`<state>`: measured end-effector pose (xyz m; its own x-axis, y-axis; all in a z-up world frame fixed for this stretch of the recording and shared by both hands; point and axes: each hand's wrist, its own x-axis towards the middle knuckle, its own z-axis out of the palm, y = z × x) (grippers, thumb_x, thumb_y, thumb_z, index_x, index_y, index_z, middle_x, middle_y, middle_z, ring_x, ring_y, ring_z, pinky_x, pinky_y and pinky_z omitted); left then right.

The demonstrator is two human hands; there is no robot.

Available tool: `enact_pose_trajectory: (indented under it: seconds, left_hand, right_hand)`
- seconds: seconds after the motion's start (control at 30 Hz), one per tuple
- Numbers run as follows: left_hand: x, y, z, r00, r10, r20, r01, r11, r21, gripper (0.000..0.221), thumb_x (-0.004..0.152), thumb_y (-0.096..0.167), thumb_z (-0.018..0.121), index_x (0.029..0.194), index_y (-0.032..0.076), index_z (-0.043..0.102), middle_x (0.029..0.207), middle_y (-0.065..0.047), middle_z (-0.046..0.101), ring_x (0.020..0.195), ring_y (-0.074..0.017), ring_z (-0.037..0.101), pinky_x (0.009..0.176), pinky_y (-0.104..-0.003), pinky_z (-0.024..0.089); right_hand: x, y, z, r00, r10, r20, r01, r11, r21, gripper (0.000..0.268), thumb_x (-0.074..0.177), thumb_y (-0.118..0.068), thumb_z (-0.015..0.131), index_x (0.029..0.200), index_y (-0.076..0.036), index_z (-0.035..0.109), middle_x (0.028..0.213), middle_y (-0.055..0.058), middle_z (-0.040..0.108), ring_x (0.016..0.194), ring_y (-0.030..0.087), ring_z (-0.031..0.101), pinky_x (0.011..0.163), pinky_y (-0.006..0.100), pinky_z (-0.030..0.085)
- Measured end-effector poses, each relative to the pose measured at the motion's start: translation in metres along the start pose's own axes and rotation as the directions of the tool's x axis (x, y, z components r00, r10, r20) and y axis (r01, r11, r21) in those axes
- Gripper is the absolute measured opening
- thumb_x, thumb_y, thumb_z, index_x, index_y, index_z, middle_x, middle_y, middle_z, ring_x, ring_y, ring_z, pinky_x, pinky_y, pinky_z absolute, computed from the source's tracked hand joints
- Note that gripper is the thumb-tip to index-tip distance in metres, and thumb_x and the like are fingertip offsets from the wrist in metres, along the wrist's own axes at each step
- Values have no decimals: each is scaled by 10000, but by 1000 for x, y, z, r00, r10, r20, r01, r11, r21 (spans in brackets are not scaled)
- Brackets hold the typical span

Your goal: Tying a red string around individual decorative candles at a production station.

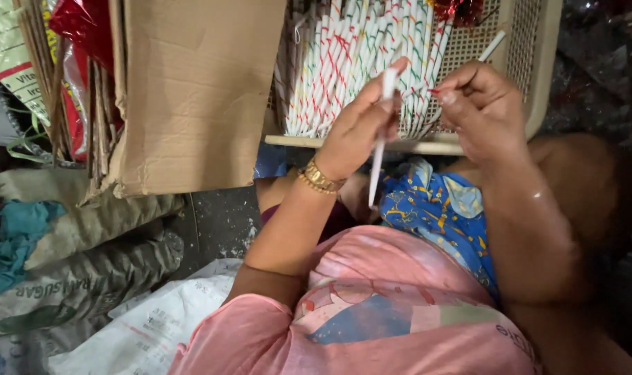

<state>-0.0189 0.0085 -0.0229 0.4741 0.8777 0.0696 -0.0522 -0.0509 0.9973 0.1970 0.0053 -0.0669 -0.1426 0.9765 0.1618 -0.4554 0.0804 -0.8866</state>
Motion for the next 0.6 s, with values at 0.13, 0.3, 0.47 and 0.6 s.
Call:
enact_pose_trajectory:
  seconds: [0.13, 0.3, 0.47, 0.6]
  left_hand:
    - [-4, 7, 17, 978, 27, -205, 29, 964, 265, 423, 1062, 207, 629, 1475, 181, 540, 984, 35, 503, 810, -79, 533, 646, -196, 575]
    - [-3, 26, 27, 958, 71, -277, 15, 955, 298, 347, 965, 169, 745, 1297, 136, 651, 1113, -14, 713, 1045, -96, 686, 951, -233, 614]
    - [-3, 27, 25, 950, 199, -240, -60, 873, 485, 317, 956, 178, 752, 1262, 131, 683, 1159, -52, 719, 1122, -154, 704, 997, -275, 622]
    - [-2, 27, 26, 950, 212, -228, -75, 867, 492, 331, 966, 217, 734, 1264, 85, 679, 1148, -80, 724, 1137, -169, 682, 1002, -281, 600]
  right_hand:
    - [-5, -4, 7, 991, -101, 88, 124, 939, -320, 61, 1090, -66, 693, 1079, -63, 633, 937, 30, 640, 825, 88, 585, 768, 226, 512]
    - [-4, -13, 16, 985, -157, 69, 171, 852, -495, 73, 1109, 2, 697, 1083, -14, 631, 958, 75, 656, 852, 130, 598, 769, 261, 501]
    - [-5, -8, 16, 978, -204, 46, 200, 844, -498, 84, 1109, 39, 712, 1086, 11, 637, 952, 95, 658, 826, 142, 596, 749, 272, 510]
    - [-4, -3, 17, 985, -172, 1, 157, 895, -417, 110, 1109, -54, 734, 1088, -9, 636, 967, 88, 666, 864, 136, 620, 781, 264, 529]
